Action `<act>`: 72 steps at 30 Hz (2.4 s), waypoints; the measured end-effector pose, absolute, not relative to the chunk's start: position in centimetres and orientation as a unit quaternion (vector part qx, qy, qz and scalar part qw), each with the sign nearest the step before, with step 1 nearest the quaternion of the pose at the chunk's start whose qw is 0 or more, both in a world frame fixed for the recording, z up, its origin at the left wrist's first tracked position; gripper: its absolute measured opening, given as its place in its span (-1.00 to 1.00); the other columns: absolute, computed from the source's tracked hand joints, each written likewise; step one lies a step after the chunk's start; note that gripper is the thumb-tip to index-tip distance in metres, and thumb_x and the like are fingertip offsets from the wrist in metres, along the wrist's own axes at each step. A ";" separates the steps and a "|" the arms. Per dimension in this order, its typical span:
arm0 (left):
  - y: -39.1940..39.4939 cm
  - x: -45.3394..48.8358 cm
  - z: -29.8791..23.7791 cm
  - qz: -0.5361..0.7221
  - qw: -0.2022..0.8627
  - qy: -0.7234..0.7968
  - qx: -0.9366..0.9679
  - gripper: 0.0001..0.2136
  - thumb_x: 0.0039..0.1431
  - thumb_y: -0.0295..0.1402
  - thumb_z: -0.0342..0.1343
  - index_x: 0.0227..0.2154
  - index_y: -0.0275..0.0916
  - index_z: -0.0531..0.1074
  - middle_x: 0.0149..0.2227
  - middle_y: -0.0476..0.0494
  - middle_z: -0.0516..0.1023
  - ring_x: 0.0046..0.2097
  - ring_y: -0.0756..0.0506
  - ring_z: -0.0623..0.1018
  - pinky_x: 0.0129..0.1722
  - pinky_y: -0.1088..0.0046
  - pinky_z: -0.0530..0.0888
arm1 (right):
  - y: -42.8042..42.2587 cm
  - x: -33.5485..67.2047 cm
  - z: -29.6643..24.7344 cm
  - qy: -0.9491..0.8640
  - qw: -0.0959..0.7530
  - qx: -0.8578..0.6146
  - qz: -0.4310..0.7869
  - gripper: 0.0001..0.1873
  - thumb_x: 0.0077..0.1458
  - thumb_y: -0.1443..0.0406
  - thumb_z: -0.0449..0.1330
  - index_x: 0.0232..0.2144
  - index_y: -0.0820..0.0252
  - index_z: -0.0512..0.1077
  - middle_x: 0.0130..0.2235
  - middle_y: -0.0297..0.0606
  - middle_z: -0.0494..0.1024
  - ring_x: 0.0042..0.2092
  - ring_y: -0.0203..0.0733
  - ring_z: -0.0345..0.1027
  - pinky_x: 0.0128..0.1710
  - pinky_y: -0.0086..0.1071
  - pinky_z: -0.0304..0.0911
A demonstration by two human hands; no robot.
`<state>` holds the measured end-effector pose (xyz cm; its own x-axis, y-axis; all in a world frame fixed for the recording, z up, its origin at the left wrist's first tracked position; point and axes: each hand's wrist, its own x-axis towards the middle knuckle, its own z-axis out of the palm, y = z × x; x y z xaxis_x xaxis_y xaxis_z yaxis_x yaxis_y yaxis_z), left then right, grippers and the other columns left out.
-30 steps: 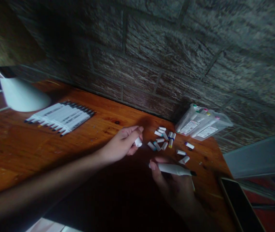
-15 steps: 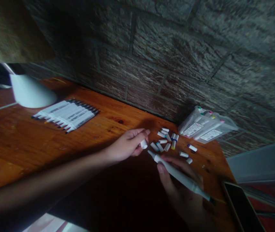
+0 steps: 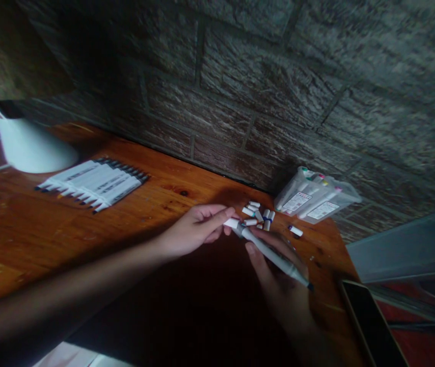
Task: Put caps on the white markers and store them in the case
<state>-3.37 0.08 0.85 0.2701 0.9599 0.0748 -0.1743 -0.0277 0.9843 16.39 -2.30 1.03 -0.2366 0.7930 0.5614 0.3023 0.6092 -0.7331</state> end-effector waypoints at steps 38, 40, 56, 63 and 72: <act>1.4 -5.0 -0.8 0.320 0.318 0.407 0.794 -0.74 0.08 -0.22 0.28 -0.21 -0.26 0.58 -0.27 -0.11 0.68 -0.28 -0.06 0.61 -0.22 0.48 0.49 | 3.4 21.2 2.6 -0.410 0.699 -0.459 0.363 -0.51 0.14 0.05 0.16 -0.66 0.08 0.05 -0.64 -0.53 0.05 -0.65 -0.43 -0.16 -0.65 -0.39 -0.20; 1.5 -5.3 -0.6 0.302 0.280 0.402 0.818 -0.77 0.09 -0.19 0.27 -0.28 -0.23 0.59 -0.32 -0.09 0.67 -0.34 -0.03 0.58 -0.28 0.52 0.44 | 3.4 21.2 2.6 -0.416 0.695 -0.463 0.361 -0.50 0.15 0.05 0.15 -0.67 0.09 0.05 -0.66 -0.53 0.04 -0.64 -0.43 -0.16 -0.65 -0.40 -0.19; 1.4 -5.0 -0.8 0.235 0.251 0.375 0.861 -0.82 0.19 -0.17 0.19 -0.34 -0.13 0.62 -0.35 -0.04 0.61 -0.34 -0.04 0.51 -0.30 0.52 0.34 | 2.8 20.6 2.4 -0.446 0.669 -0.471 0.363 -0.52 0.14 0.02 0.15 -0.63 0.08 0.05 -0.63 -0.51 0.05 -0.62 -0.41 -0.15 -0.64 -0.39 -0.19; 0.8 -4.7 -0.5 0.230 0.242 0.390 0.858 -0.80 0.31 -0.21 0.06 -0.20 -0.17 0.52 -0.19 -0.06 0.57 -0.15 -0.07 0.53 -0.10 0.51 0.33 | 1.8 19.5 1.7 -0.464 0.611 -0.474 0.434 -0.60 0.07 0.05 0.28 -0.58 0.14 0.27 -0.60 -0.48 0.26 -0.61 -0.43 -0.01 -0.65 -0.45 -0.12; 0.2 -4.3 0.4 0.294 0.268 0.402 0.825 -0.75 0.34 -0.18 0.02 -0.16 -0.23 0.47 -0.30 -0.02 0.55 -0.27 -0.03 0.50 -0.23 0.52 0.32 | -0.5 17.0 0.9 -0.552 0.518 -0.452 0.472 -0.71 0.08 0.10 0.31 -0.26 0.19 0.51 -0.52 -0.41 0.50 -0.61 -0.43 0.13 -0.67 -0.52 0.01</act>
